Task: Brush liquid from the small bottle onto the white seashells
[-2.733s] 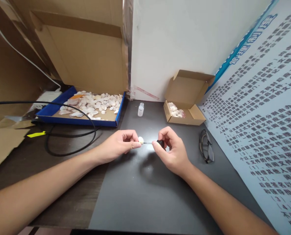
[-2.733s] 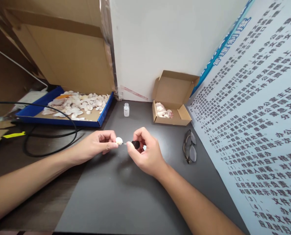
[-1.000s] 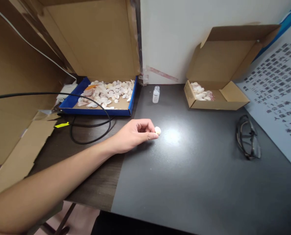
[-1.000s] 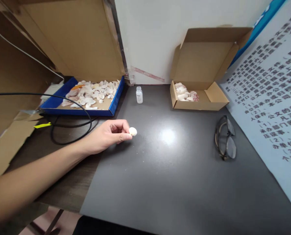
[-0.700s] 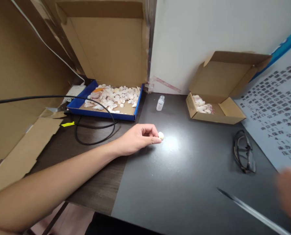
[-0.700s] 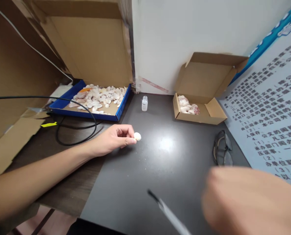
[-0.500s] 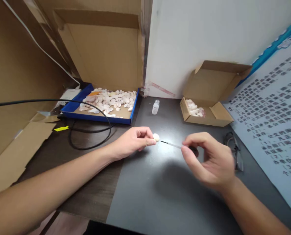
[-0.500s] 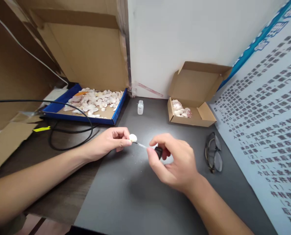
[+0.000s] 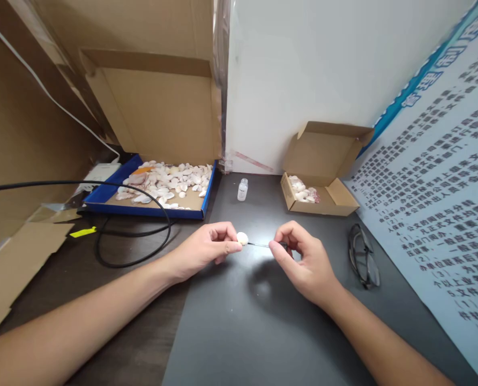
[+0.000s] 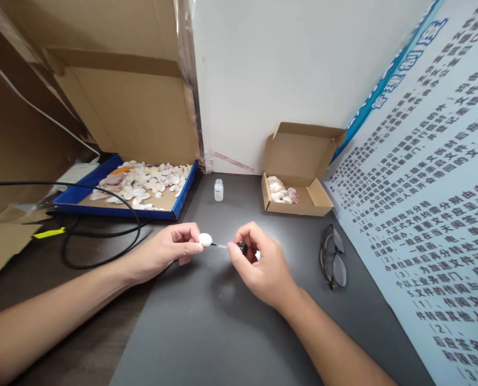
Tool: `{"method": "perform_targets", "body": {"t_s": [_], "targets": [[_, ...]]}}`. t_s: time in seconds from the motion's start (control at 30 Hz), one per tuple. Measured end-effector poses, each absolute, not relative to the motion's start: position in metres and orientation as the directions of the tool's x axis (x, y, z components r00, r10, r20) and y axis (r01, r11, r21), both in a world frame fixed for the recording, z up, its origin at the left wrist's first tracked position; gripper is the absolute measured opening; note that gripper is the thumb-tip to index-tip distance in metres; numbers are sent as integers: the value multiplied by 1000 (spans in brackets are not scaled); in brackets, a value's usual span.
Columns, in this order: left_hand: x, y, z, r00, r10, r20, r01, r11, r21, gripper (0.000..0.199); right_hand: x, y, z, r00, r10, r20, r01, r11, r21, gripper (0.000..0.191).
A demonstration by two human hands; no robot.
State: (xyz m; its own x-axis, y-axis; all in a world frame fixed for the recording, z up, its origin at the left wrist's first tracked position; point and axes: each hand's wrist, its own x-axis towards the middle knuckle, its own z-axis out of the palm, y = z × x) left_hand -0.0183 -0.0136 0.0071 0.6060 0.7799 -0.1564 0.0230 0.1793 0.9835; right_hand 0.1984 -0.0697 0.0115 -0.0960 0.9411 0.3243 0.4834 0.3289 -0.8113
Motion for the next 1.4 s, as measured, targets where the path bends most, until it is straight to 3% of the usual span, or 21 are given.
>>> {"method": "perform_targets", "body": {"t_s": [0.4, 1.0, 1.4], "targets": [[-18, -15, 6, 631, 760, -153, 77, 135, 988, 30, 195, -71, 10, -93, 937, 336, 463, 339, -819, 11], [-17, -16, 8, 663, 743, -92, -6, 129, 992, 31, 198, -70, 10, -95, 926, 366, 530, 358, -769, 10], [-18, -16, 10, 604, 786, -133, -11, 174, 985, 31, 197, -72, 6, -46, 955, 295, 436, 284, -854, 19]]}}
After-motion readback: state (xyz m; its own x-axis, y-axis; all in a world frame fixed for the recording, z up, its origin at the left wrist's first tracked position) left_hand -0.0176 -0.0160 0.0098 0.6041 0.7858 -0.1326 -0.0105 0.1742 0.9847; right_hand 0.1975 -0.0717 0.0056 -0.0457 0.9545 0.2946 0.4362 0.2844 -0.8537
